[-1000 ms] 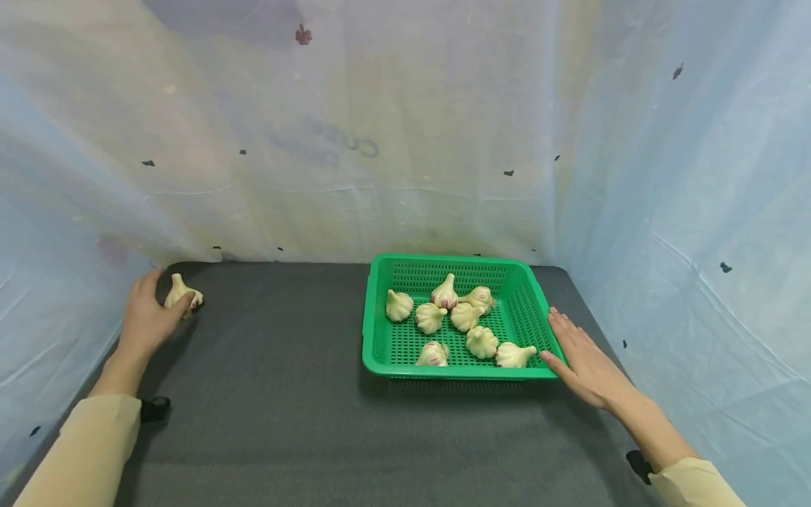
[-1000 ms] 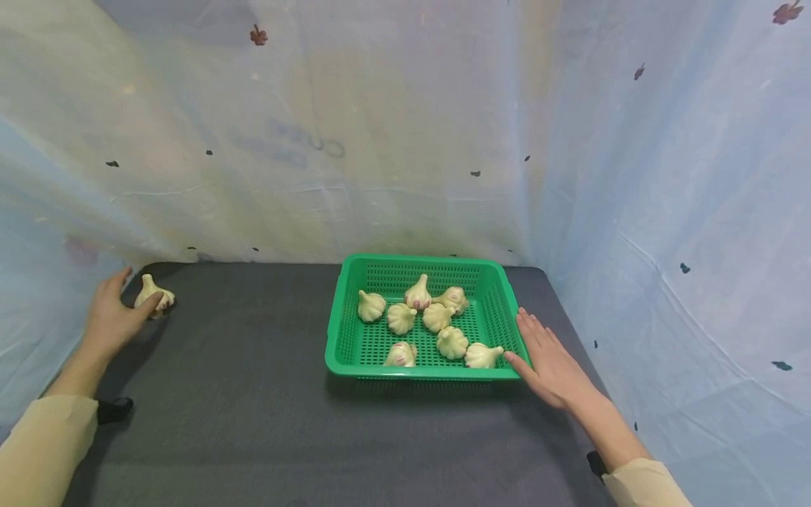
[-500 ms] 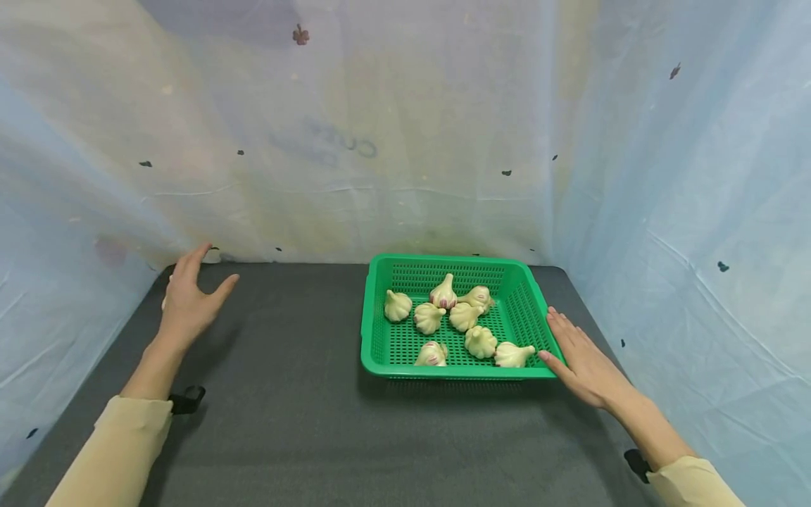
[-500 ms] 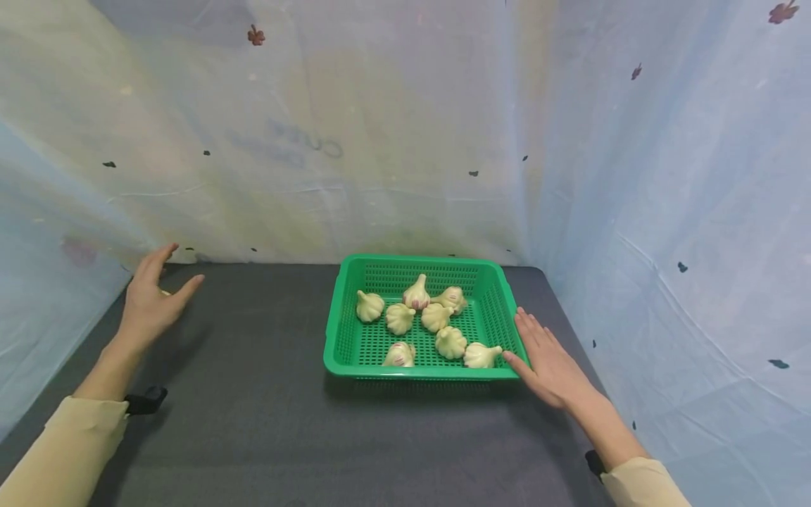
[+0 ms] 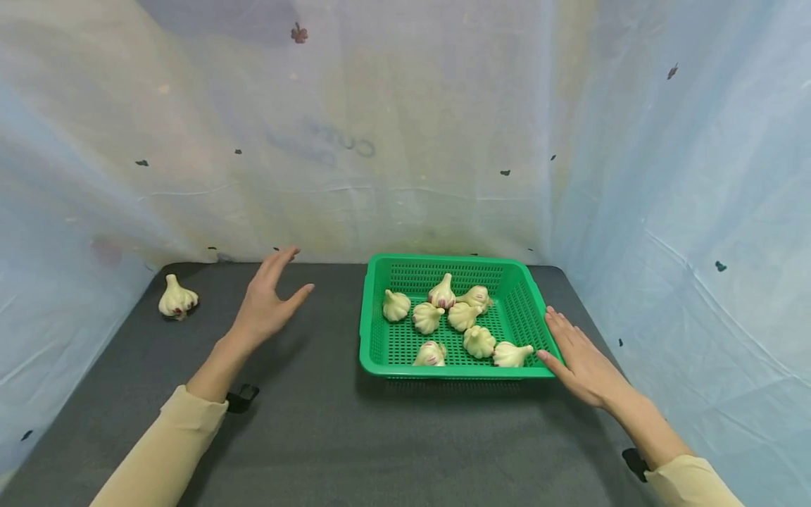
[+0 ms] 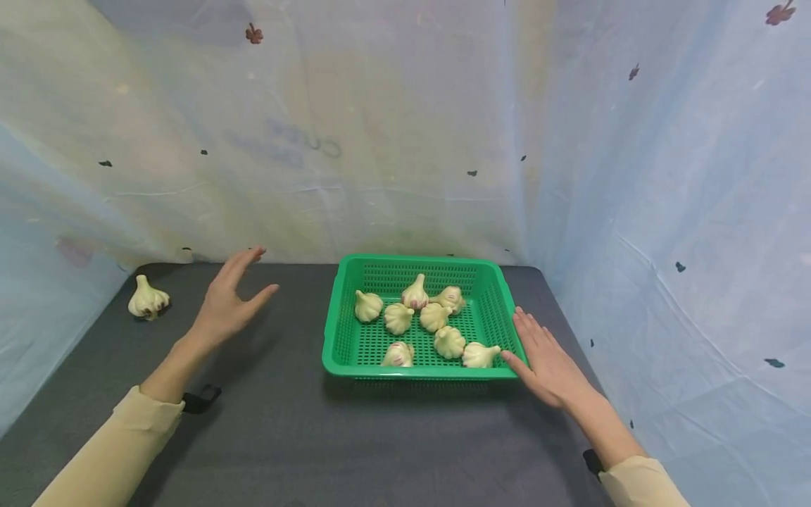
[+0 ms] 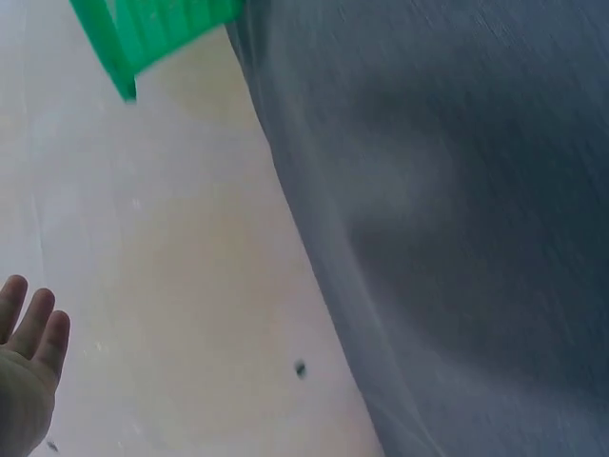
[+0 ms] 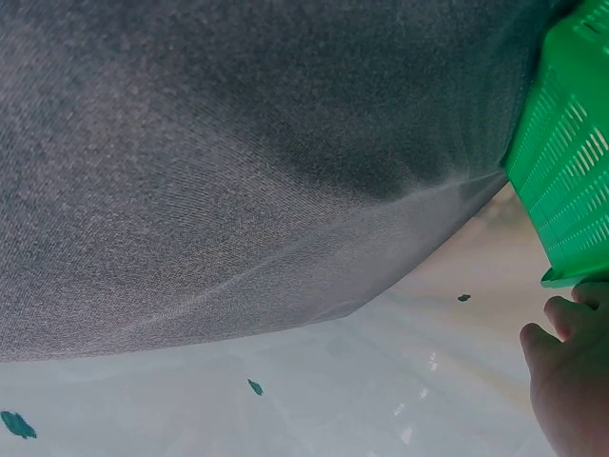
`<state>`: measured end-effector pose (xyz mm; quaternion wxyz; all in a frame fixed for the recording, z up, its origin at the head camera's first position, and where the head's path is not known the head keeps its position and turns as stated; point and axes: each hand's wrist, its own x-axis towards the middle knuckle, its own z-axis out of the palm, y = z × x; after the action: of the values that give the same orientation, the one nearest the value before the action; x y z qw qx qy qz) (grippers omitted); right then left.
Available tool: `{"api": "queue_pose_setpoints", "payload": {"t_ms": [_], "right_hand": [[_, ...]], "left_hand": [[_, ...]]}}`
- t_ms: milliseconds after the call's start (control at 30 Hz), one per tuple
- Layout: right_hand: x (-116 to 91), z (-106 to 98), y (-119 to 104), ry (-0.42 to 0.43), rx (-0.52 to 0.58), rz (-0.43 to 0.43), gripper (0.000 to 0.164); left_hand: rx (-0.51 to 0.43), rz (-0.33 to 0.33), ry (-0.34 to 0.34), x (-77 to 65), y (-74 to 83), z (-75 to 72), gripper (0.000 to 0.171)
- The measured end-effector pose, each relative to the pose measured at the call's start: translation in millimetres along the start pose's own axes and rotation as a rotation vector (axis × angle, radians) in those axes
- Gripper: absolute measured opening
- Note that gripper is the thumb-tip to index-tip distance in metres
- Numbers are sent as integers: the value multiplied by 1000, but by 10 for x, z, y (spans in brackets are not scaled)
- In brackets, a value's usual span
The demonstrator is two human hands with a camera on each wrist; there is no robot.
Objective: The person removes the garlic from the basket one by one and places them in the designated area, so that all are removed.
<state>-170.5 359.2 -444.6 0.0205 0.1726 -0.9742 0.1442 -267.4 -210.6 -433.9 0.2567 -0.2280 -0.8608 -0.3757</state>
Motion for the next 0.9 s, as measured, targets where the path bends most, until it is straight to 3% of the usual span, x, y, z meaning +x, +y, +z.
{"api": "queue_pose_setpoints", "payload": {"t_ms": [367,700,900], "right_hand": [[7,18,-5,3,-4,9,79],[23,12,14,-3,-2,1,78],[30,17,22,-2,-7,1,78]], "left_hand": [[-51,91,-152,125,375,435,77],[36,189,-366,281,608,806,77],[61,259,-494,356,669,1016,71]]}}
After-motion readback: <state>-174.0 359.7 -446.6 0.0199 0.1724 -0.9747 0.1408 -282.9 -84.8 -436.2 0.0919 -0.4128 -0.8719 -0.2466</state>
